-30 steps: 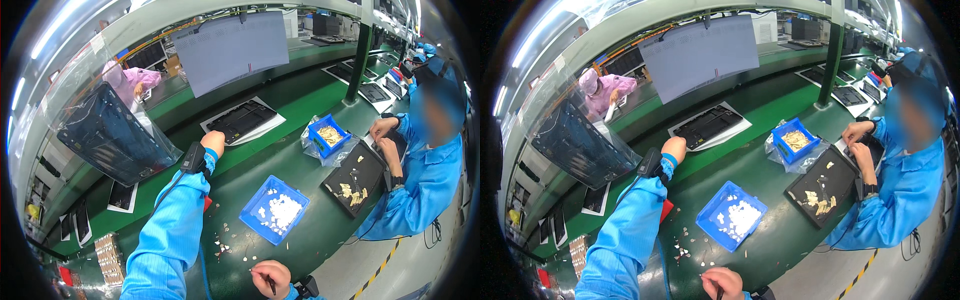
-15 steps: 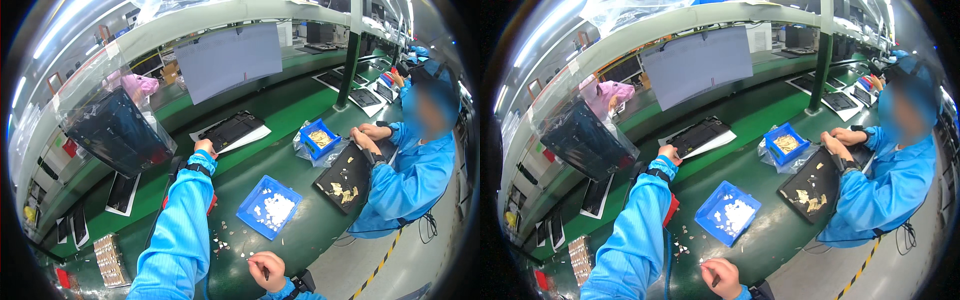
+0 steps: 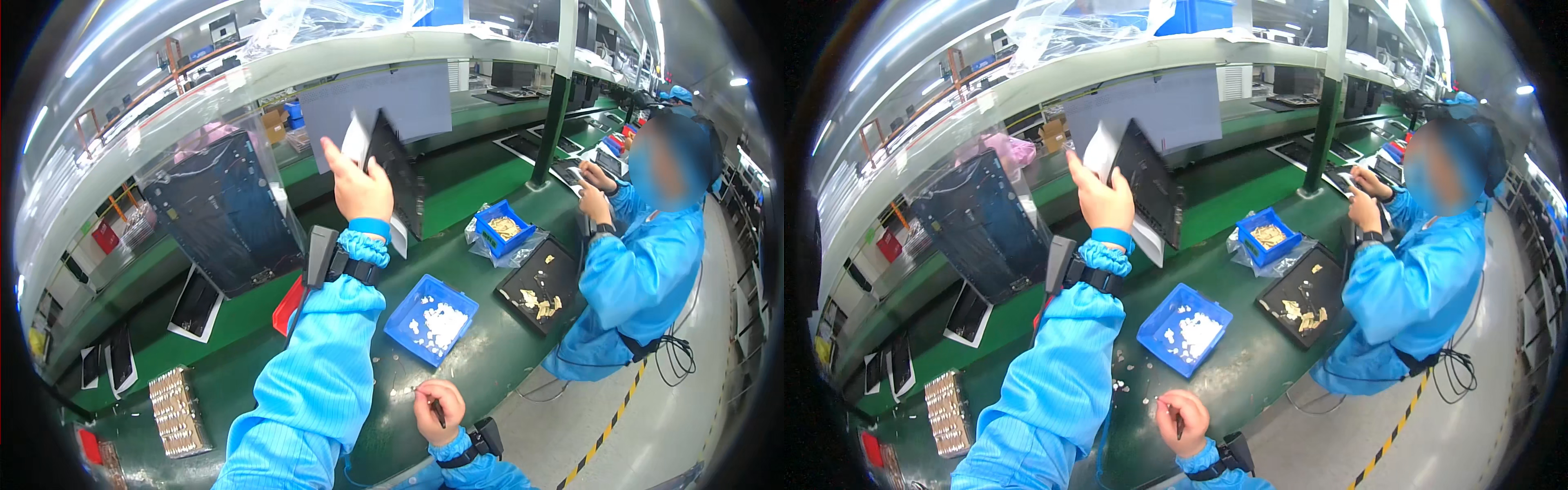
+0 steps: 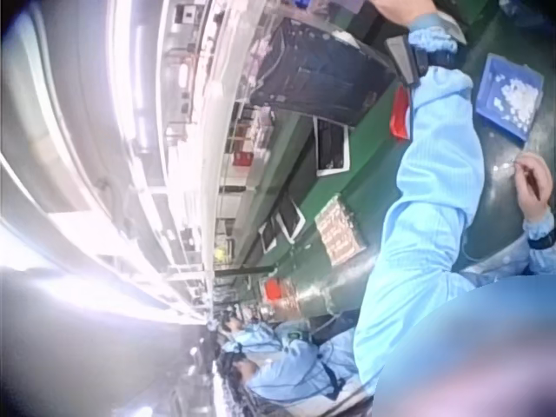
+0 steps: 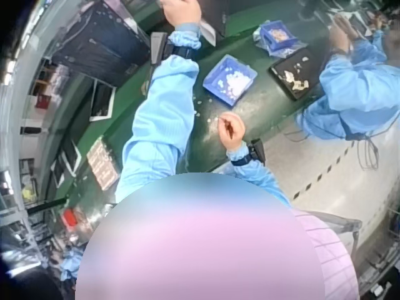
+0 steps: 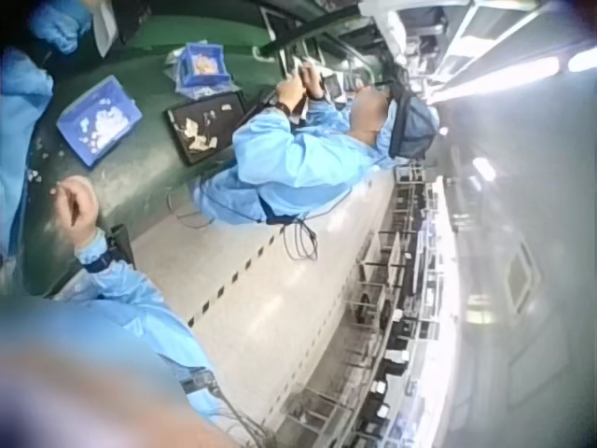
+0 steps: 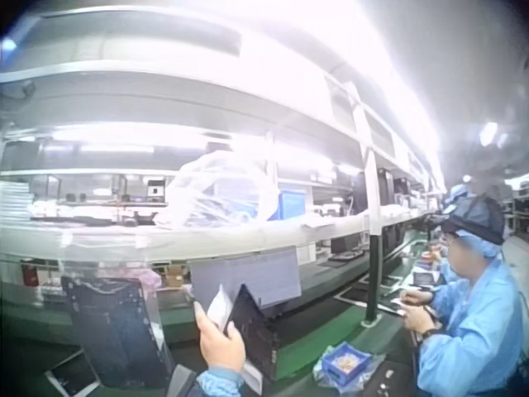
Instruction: The person assembles circuit board parts and adhesive labels into a laptop chassis using an electric screwdriver and tweezers, securing the components with small screws.
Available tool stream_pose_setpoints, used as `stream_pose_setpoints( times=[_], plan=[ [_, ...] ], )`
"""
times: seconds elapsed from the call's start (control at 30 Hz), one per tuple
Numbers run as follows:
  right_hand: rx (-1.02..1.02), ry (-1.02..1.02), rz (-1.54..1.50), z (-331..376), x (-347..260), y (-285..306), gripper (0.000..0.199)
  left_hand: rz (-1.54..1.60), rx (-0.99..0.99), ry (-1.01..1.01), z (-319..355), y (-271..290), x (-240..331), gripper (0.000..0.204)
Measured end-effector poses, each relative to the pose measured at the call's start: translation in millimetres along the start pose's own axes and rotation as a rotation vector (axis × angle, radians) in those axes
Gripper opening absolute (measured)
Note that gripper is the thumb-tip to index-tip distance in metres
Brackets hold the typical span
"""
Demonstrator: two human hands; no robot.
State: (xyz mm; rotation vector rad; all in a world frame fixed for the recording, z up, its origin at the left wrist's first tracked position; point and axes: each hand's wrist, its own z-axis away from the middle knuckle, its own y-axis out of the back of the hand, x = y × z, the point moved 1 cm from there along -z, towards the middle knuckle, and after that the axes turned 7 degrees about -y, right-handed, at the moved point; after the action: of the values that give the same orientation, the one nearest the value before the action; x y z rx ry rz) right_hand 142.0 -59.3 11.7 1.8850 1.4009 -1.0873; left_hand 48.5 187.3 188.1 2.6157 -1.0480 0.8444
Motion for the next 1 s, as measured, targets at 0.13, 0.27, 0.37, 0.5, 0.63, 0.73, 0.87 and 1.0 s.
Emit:
stream_pose_setpoints(
  times=[0.13,0.27,0.37,0.5,0.63,0.73,0.87,1.0],
  plan=[
    [0.113,0.083,0.041,9.1,-22.8,16.1,0.017,0.175,0.007,-0.200,-16.1,39.5,44.5,0.065],
    [0.300,0.233,0.077,13.7,-55.0,44.0,0.012,0.706,-0.164,-0.125,-24.3,126.8,98.7,0.054],
    [0.430,0.304,-0.037,16.4,-62.5,61.9,0.010,0.759,-0.297,-0.079,-22.5,198.4,104.1,0.054],
    [0.439,0.240,-0.201,29.2,-76.9,64.7,0.013,0.680,-0.479,-0.074,-21.9,327.3,92.7,0.061],
    [0.298,0.260,-0.169,44.6,-79.6,52.1,0.013,0.312,-0.690,0.080,-34.8,458.3,89.7,0.062],
    [0.262,0.207,-0.169,56.4,-75.8,38.7,0.014,0.245,-0.686,0.251,-27.6,488.2,86.8,0.059],
    [0.159,0.079,-0.156,59.2,-73.6,21.8,0.014,0.285,-0.894,0.394,15.8,462.4,40.2,0.052],
    [0.030,-0.276,-0.291,67.4,-72.1,2.8,0.014,0.386,-1.077,0.566,96.5,395.5,-41.8,0.050]
  ],
)
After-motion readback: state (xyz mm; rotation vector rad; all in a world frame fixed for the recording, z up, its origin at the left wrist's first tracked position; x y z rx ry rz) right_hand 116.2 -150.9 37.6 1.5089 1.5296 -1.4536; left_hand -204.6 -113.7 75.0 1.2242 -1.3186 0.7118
